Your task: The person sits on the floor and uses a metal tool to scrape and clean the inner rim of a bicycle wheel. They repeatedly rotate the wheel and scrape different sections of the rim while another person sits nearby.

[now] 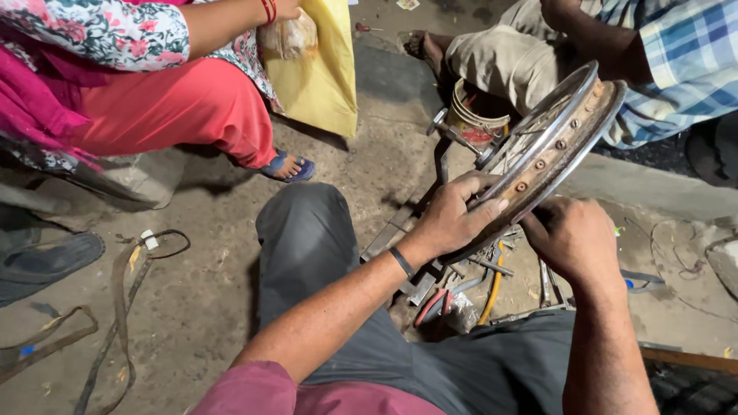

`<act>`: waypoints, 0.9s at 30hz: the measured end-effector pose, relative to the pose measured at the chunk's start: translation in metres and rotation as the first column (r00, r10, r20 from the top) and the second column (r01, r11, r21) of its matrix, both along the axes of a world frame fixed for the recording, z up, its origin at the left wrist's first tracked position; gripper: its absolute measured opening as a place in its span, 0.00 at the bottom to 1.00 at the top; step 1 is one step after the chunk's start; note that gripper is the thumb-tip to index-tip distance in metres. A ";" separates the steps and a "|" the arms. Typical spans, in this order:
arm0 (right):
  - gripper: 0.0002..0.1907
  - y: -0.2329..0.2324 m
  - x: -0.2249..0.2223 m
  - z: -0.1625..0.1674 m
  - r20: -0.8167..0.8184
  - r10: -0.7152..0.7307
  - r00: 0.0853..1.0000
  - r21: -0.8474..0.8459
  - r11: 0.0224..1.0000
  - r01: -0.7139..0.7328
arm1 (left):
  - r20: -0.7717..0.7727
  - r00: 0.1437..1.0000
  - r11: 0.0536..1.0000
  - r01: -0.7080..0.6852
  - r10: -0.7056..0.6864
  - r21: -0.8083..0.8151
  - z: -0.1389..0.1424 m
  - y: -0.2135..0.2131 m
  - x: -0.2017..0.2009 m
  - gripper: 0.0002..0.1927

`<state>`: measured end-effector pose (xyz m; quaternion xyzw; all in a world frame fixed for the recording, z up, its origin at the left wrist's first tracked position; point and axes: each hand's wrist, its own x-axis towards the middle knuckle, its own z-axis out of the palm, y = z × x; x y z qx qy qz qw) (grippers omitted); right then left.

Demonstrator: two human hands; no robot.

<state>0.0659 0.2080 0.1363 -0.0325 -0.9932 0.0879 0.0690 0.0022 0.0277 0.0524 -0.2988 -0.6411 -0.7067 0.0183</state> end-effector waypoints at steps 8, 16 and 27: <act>0.15 0.019 -0.011 0.004 0.070 0.020 0.997 -0.356 0.934 0.007 | 0.033 0.999 0.999 -0.037 0.036 0.017 -0.011 -0.006 0.010 0.18; 0.13 0.029 0.004 0.014 0.035 0.079 0.996 -0.607 0.794 -0.041 | -0.115 0.985 0.991 -0.119 0.125 0.058 0.008 -0.010 0.013 0.10; 0.17 0.046 -0.007 -0.085 -0.148 0.014 0.989 -0.661 0.742 -0.109 | -0.087 0.972 0.974 -0.210 0.217 0.087 0.013 0.014 0.004 0.11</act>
